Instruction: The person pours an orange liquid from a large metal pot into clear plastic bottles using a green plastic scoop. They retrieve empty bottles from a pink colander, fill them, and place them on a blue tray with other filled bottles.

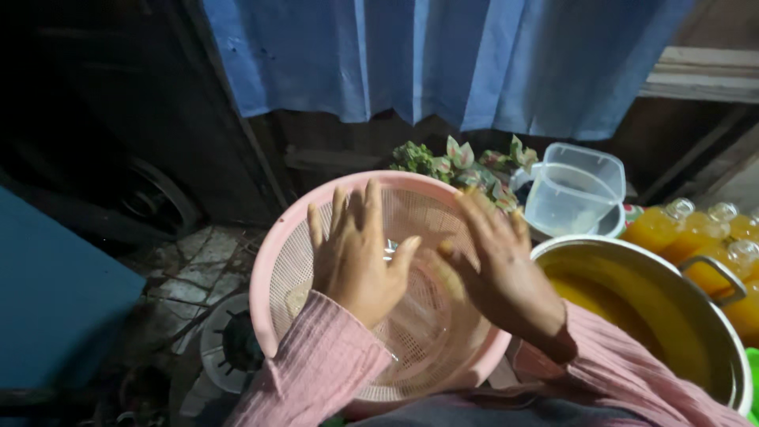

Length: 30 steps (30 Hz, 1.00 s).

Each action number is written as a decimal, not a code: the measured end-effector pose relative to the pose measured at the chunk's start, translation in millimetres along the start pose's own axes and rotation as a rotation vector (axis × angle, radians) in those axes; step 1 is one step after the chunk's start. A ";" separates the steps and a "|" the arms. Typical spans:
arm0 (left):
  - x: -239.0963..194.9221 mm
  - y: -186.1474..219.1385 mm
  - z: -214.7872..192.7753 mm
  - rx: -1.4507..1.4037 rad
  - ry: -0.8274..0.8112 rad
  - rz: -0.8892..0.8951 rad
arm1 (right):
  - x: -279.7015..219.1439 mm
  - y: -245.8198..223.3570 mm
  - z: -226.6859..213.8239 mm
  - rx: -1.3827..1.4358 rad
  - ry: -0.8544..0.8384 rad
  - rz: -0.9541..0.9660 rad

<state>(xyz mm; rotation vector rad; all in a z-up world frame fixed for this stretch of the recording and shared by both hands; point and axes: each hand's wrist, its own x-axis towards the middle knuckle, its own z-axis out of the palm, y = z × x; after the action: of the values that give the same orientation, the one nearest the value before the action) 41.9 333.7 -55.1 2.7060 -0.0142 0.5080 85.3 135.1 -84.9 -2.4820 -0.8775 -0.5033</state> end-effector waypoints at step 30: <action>9.3 -133.2 68.3 -0.185 -0.885 -0.690 | -0.6 -1.0 117.4 1.141 -0.746 1.053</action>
<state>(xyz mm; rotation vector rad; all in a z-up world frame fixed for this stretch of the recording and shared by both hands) 84.8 431.9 -159.9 2.3135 0.5670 -0.8340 105.8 197.6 -182.1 -1.5883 0.1014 1.0355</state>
